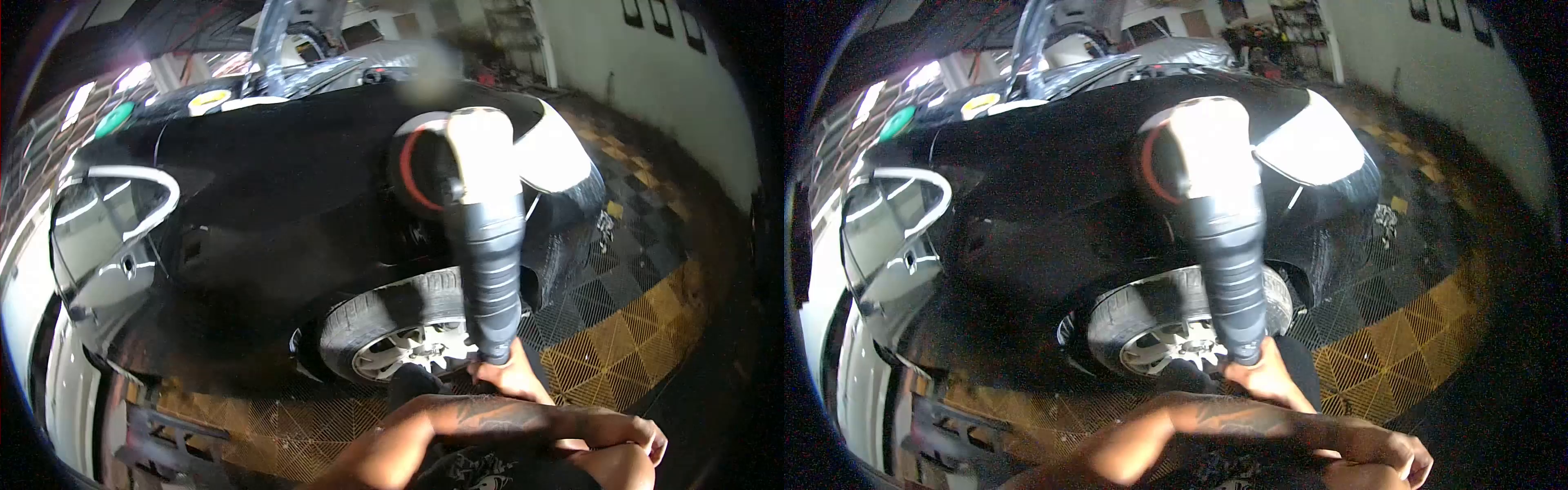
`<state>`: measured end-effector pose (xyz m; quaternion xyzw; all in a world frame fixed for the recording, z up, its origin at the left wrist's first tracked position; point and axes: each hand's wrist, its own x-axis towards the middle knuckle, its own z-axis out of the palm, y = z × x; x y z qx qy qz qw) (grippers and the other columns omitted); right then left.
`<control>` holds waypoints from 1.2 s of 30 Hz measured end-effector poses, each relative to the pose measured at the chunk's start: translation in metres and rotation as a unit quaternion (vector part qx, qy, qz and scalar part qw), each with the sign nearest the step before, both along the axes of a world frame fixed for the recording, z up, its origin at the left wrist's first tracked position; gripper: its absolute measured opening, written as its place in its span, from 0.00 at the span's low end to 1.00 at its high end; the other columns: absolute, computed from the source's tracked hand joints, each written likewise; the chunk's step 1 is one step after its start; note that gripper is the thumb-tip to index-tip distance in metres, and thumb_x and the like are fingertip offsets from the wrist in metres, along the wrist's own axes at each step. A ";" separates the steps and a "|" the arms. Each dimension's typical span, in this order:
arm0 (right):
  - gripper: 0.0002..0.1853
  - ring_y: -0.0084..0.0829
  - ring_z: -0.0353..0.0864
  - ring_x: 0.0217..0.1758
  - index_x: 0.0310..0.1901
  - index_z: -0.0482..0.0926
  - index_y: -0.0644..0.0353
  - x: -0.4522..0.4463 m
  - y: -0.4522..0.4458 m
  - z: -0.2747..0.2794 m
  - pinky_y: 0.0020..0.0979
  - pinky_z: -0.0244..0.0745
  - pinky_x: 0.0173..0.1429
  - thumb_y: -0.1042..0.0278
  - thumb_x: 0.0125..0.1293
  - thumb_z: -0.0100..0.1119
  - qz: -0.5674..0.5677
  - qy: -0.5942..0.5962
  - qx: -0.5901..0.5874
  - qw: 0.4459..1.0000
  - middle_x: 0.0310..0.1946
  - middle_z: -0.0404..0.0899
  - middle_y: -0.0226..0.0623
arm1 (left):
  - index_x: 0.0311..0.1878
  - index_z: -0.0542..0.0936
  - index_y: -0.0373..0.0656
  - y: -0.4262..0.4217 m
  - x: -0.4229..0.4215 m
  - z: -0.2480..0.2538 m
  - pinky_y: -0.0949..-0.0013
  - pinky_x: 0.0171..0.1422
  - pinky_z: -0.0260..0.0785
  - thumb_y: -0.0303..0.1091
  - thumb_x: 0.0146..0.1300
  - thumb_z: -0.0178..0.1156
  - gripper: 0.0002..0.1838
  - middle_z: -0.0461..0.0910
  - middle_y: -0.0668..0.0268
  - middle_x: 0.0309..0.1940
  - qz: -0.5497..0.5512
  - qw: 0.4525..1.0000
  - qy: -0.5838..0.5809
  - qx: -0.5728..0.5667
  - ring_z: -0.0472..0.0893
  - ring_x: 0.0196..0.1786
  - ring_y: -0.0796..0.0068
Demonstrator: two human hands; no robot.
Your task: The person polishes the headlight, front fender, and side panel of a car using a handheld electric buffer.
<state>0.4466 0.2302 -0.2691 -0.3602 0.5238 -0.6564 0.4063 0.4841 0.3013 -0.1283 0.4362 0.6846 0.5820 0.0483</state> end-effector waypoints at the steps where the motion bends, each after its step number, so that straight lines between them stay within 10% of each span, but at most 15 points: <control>1: 0.20 0.23 0.80 0.31 0.49 0.78 0.63 -0.002 0.003 0.007 0.29 0.78 0.37 0.78 0.52 0.69 -0.010 -0.021 0.017 1.000 0.32 0.82 0.34 | 0.46 0.80 0.42 0.002 -0.002 0.001 0.50 0.50 0.77 0.41 0.61 0.60 0.15 0.81 0.53 0.36 0.005 1.000 0.014 -0.012 0.82 0.40 0.55; 6: 0.26 0.30 0.83 0.31 0.56 0.72 0.67 -0.011 0.005 0.002 0.33 0.80 0.38 0.78 0.54 0.68 0.009 -0.033 -0.045 0.998 0.32 0.82 0.40 | 0.45 0.81 0.45 -0.001 -0.010 -0.004 0.48 0.48 0.78 0.46 0.62 0.59 0.16 0.83 0.54 0.34 0.027 0.994 0.044 -0.096 0.83 0.38 0.56; 8: 0.24 0.27 0.82 0.36 0.54 0.76 0.63 -0.023 -0.003 -0.035 0.30 0.79 0.43 0.75 0.53 0.71 -0.058 0.044 -0.070 0.995 0.33 0.82 0.34 | 0.44 0.80 0.42 -0.028 -0.002 0.048 0.51 0.45 0.78 0.44 0.65 0.56 0.15 0.83 0.56 0.32 0.017 0.955 0.047 -0.293 0.82 0.33 0.58; 9: 0.24 0.26 0.81 0.38 0.53 0.78 0.61 -0.032 -0.009 -0.050 0.30 0.78 0.45 0.74 0.53 0.72 -0.083 0.073 -0.073 0.991 0.34 0.82 0.31 | 0.38 0.78 0.32 -0.044 0.010 0.083 0.58 0.53 0.77 0.35 0.57 0.60 0.13 0.76 0.47 0.45 0.012 0.924 0.035 -0.380 0.78 0.53 0.49; 10: 0.20 0.25 0.80 0.38 0.49 0.78 0.60 -0.045 -0.009 -0.063 0.30 0.77 0.44 0.73 0.54 0.71 -0.012 0.145 -0.018 0.989 0.34 0.81 0.31 | 0.40 0.78 0.36 -0.048 0.022 0.098 0.60 0.39 0.80 0.44 0.66 0.58 0.17 0.82 0.56 0.31 0.037 0.948 0.134 -0.285 0.81 0.31 0.63; 25: 0.16 0.30 0.80 0.28 0.42 0.77 0.64 0.023 -0.008 0.004 0.34 0.78 0.36 0.72 0.53 0.72 0.011 -0.055 -0.054 0.997 0.29 0.81 0.35 | 0.37 0.80 0.37 -0.153 0.091 0.038 0.59 0.46 0.77 0.41 0.57 0.63 0.15 0.79 0.56 0.34 0.331 0.907 0.238 -0.108 0.80 0.38 0.59; 30: 0.15 0.30 0.80 0.28 0.41 0.78 0.65 0.021 -0.010 0.014 0.34 0.78 0.36 0.72 0.53 0.71 0.028 -0.001 -0.005 1.000 0.28 0.81 0.36 | 0.36 0.81 0.37 -0.193 0.090 0.070 0.59 0.49 0.76 0.40 0.55 0.65 0.14 0.78 0.56 0.35 0.461 0.781 0.396 -0.143 0.79 0.40 0.58; 36: 0.10 0.22 0.79 0.28 0.40 0.80 0.62 0.023 -0.018 0.026 0.28 0.75 0.35 0.76 0.57 0.69 0.044 0.077 -0.053 0.995 0.28 0.82 0.30 | 0.34 0.81 0.37 -0.248 0.072 0.146 0.58 0.52 0.74 0.38 0.52 0.67 0.14 0.77 0.56 0.36 0.559 0.507 0.612 -0.239 0.79 0.42 0.56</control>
